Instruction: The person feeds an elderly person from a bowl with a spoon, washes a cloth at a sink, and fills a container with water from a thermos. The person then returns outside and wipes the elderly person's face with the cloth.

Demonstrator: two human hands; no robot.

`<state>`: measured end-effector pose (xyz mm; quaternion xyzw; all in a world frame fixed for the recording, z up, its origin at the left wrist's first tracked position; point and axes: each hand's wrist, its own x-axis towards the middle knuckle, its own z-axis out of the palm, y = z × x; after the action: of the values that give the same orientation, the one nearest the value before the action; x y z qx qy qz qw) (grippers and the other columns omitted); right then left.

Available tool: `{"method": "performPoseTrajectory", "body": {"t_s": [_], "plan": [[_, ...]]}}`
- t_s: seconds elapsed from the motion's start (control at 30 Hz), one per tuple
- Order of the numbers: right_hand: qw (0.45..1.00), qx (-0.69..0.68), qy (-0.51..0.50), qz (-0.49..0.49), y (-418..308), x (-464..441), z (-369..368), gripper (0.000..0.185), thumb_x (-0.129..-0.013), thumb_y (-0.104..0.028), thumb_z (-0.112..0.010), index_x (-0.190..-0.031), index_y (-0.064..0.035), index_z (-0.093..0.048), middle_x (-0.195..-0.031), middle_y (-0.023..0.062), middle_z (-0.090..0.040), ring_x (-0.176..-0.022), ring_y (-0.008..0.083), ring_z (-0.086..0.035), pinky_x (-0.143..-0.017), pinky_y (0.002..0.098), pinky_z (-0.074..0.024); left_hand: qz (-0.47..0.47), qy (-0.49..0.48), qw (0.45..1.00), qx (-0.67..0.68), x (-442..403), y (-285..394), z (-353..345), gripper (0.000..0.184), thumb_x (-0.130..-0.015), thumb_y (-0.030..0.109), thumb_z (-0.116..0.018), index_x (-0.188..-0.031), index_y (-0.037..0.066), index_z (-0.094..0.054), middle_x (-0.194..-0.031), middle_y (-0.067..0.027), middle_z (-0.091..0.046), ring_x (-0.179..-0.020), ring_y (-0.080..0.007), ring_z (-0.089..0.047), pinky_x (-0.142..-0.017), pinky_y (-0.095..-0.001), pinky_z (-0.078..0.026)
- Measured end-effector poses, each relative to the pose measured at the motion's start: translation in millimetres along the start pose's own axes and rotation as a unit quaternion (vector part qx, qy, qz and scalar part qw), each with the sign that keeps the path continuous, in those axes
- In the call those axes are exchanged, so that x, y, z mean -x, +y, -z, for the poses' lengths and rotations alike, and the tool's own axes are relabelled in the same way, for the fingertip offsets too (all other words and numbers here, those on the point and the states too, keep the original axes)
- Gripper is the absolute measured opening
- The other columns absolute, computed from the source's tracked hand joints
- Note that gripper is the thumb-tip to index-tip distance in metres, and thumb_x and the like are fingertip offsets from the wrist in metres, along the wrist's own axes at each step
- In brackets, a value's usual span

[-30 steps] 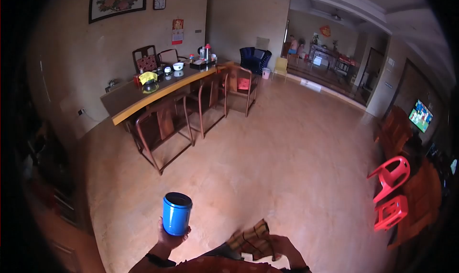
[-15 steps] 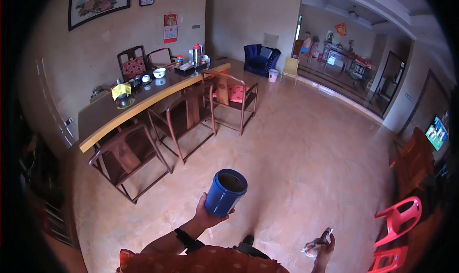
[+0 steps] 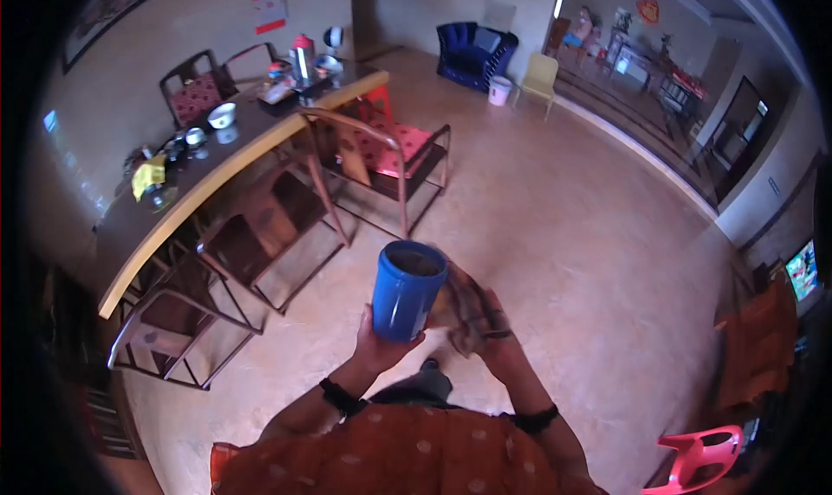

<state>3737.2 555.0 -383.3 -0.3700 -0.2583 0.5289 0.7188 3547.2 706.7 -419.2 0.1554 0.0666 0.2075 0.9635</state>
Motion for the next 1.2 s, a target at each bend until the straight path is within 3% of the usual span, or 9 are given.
{"method": "performPoseTrajectory", "body": {"t_s": [0.13,0.23,0.33,0.43,0.47,0.83,1.03,1.13,1.2], "plan": [[0.934,0.313,0.039,0.17,-57,-126,43,0.099,-0.08,0.003,-0.064,-0.153,-0.0124,0.001,-0.152,0.0132,-0.027,-0.132,0.0223,-0.04,-0.099,0.0339,-0.0431,0.063,0.002,0.998,-0.03,-165,-8,-18,0.097,-0.079,0.076,-0.049,-0.149,0.013,-0.026,-0.149,-0.0088,-0.037,-0.134,-0.0273,-0.038,-0.11,-0.0493,-0.03],[0.975,0.196,0.106,0.024,-127,-198,102,0.091,-0.082,0.004,-0.061,-0.153,-0.0103,-0.006,-0.141,0.0119,-0.042,-0.113,0.0189,-0.053,-0.085,0.0289,-0.0499,0.073,0.0,0.996,-0.052,-288,0,-38,0.095,-0.079,0.076,-0.048,-0.148,0.014,-0.029,-0.148,-0.0082,-0.038,-0.134,-0.0273,-0.038,-0.11,-0.0497,-0.03],[0.963,0.175,0.174,0.106,-172,-285,169,0.079,-0.085,0.001,-0.059,-0.152,-0.0088,-0.018,-0.124,0.0085,-0.053,-0.095,0.0146,-0.057,-0.072,0.0247,-0.0506,0.13,0.038,0.99,-0.031,-413,16,-28,0.085,-0.083,0.076,-0.038,-0.146,0.019,-0.036,-0.146,-0.0091,-0.042,-0.132,-0.0309,-0.04,-0.108,-0.0517,-0.029],[0.995,0.001,0.101,0.025,-208,-388,258,0.062,-0.087,-0.001,-0.056,-0.145,-0.0055,-0.034,-0.118,0.0076,-0.056,-0.096,0.0169,-0.057,-0.077,0.0277,-0.0509,0.12,0.068,0.99,-0.034,-519,38,1,0.089,-0.08,0.078,-0.04,-0.145,0.018,-0.036,-0.145,-0.0106,-0.042,-0.131,-0.0348,-0.041,-0.107,-0.0551,-0.03],[0.999,-0.016,0.035,-0.019,-203,-434,312,0.047,-0.094,-0.024,-0.054,-0.135,-0.0046,-0.043,-0.124,0.0109,-0.056,-0.11,0.0239,-0.058,-0.093,0.0353,-0.0489,0.121,0.058,0.989,-0.054,-561,60,10,0.092,-0.079,0.08,-0.041,-0.145,0.017,-0.035,-0.145,-0.0114,-0.042,-0.13,-0.0372,-0.042,-0.105,-0.0571,-0.033],[0.959,-0.249,0.003,-0.134,-349,-829,456,0.043,-0.096,-0.04,-0.042,-0.116,-0.0057,-0.057,-0.113,0.011,-0.063,-0.106,0.028,-0.06,-0.094,0.0441,-0.0485,-0.138,0.085,0.979,0.126,-812,207,20,0.109,-0.065,0.082,-0.057,-0.144,0.01,-0.033,-0.133,-0.0214,-0.048,-0.115,-0.039,-0.052,-0.084,-0.0476,-0.048],[0.971,-0.165,0.105,-0.134,-378,-1036,588,0.033,-0.094,-0.04,-0.047,-0.098,-0.0094,-0.06,-0.088,0.0042,-0.065,-0.082,0.0223,-0.064,-0.076,0.0405,-0.0532,-0.256,0.115,0.949,0.146,-981,289,45,0.102,-0.069,0.08,-0.055,-0.142,0.012,-0.036,-0.134,-0.0181,-0.048,-0.111,-0.0378,-0.053,-0.082,-0.0468,-0.049],[0.931,-0.318,-0.021,-0.178,-406,-1111,639,0.024,-0.09,-0.036,-0.054,-0.094,-0.0132,-0.06,-0.074,-0.0021,-0.063,-0.059,0.0173,-0.061,-0.056,0.0368,-0.0522,-0.291,0.09,0.943,0.132,-1041,330,39,0.097,-0.072,0.079,-0.05,-0.142,0.013,-0.036,-0.134,-0.0171,-0.048,-0.11,-0.0385,-0.054,-0.08,-0.048,-0.05],[0.962,-0.159,0.181,-0.132,-420,-1176,642,0.018,-0.09,-0.033,-0.055,-0.089,-0.015,-0.058,-0.074,-0.001,-0.062,-0.059,0.0163,-0.06,-0.053,0.0338,-0.0504,-0.307,0.109,0.937,0.124,-1074,355,42,0.095,-0.076,0.078,-0.047,-0.143,0.013,-0.035,-0.135,-0.0179,-0.048,-0.112,-0.0402,-0.053,-0.078,-0.0481,-0.05]]}}
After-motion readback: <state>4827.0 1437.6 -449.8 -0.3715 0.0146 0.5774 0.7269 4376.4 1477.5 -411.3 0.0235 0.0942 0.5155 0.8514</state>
